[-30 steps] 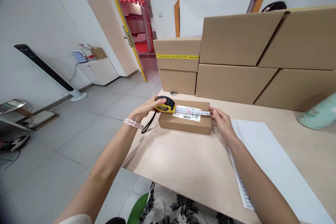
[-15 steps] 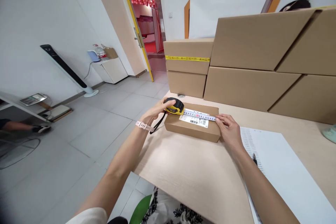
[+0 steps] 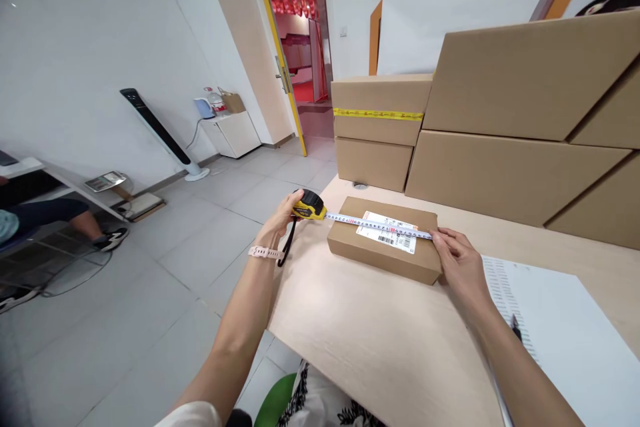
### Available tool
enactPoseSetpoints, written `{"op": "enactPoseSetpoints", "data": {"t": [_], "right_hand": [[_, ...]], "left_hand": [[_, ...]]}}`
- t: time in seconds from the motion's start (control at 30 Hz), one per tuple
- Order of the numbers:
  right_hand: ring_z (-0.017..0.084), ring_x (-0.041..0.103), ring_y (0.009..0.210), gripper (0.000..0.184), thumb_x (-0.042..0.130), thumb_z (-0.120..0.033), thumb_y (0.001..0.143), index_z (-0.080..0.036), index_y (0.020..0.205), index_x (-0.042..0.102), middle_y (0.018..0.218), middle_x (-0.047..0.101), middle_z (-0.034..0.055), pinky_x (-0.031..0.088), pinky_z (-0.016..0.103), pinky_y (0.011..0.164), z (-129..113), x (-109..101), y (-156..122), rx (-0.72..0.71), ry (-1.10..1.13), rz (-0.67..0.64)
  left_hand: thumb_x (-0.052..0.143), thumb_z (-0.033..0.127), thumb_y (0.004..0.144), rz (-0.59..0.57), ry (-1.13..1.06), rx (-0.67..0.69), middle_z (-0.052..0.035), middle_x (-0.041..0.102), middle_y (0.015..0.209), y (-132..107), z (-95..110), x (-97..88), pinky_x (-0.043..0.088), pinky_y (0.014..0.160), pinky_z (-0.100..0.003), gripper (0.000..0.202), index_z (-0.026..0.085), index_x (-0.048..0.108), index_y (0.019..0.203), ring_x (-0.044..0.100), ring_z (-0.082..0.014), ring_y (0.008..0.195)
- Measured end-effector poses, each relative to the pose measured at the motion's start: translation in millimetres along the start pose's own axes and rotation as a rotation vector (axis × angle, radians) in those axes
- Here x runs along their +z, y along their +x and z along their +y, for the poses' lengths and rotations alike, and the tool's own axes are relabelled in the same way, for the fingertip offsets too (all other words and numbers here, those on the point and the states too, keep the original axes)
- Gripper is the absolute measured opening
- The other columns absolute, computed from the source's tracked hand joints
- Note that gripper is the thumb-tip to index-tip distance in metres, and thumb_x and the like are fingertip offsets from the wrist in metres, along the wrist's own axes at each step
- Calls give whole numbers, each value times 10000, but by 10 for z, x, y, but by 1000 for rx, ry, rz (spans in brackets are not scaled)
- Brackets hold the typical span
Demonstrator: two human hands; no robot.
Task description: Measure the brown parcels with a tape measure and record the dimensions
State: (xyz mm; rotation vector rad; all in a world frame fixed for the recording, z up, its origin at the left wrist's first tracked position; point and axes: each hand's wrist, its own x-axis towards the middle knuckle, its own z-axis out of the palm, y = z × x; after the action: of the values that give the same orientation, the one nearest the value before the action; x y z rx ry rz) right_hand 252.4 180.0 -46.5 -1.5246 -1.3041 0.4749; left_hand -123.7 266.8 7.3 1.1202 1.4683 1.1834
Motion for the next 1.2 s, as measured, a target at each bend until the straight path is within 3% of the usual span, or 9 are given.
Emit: {"op": "enactPoseSetpoints", "data": {"t": [0.17, 0.47, 0.77, 1.03, 1.2], "right_hand": [[256, 555, 1194, 331, 564, -499, 861, -272, 997, 762, 1242, 643, 47, 456, 394, 975, -42, 8, -39, 5, 14, -6], [269, 551, 1229, 286, 743, -432, 726, -279, 967, 766, 1286, 650, 37, 482, 397, 995, 1, 83, -30, 334, 504, 22], [261, 562, 1216, 283, 780, -369, 692, -257, 952, 773, 1265, 664, 41, 501, 357, 978, -8, 98, -41, 374, 545, 69], [257, 540, 1239, 227, 743, -380, 729, -279, 931, 771, 1233, 679, 15, 406, 427, 1081, -10, 116, -61, 293, 461, 101], [267, 545, 1235, 237, 741, -396, 734, -284, 940, 769, 1246, 673, 16, 415, 445, 1073, -3, 109, -59, 287, 448, 90]], "left_hand": [[562, 399, 915, 13, -29, -2, -81, 619, 1135, -12, -29, 13, 546, 806, -401, 351, 159, 573, 1172, 625, -195, 946], [561, 399, 916, 10, -61, 16, -74, 627, 1100, 39, -62, 38, 551, 776, -381, 340, 155, 579, 1153, 628, -182, 908], [560, 401, 916, 76, -82, -9, -78, 620, 1118, 70, -80, 69, 550, 781, -386, 357, 160, 565, 1180, 627, -187, 919], [556, 406, 918, 99, -102, -11, -75, 624, 1101, 2, -31, 116, 552, 766, -377, 355, 158, 567, 1172, 628, -180, 899], [554, 409, 918, 76, -98, -7, -72, 628, 1084, 9, -36, 106, 552, 757, -370, 347, 155, 576, 1153, 629, -176, 886]]}}
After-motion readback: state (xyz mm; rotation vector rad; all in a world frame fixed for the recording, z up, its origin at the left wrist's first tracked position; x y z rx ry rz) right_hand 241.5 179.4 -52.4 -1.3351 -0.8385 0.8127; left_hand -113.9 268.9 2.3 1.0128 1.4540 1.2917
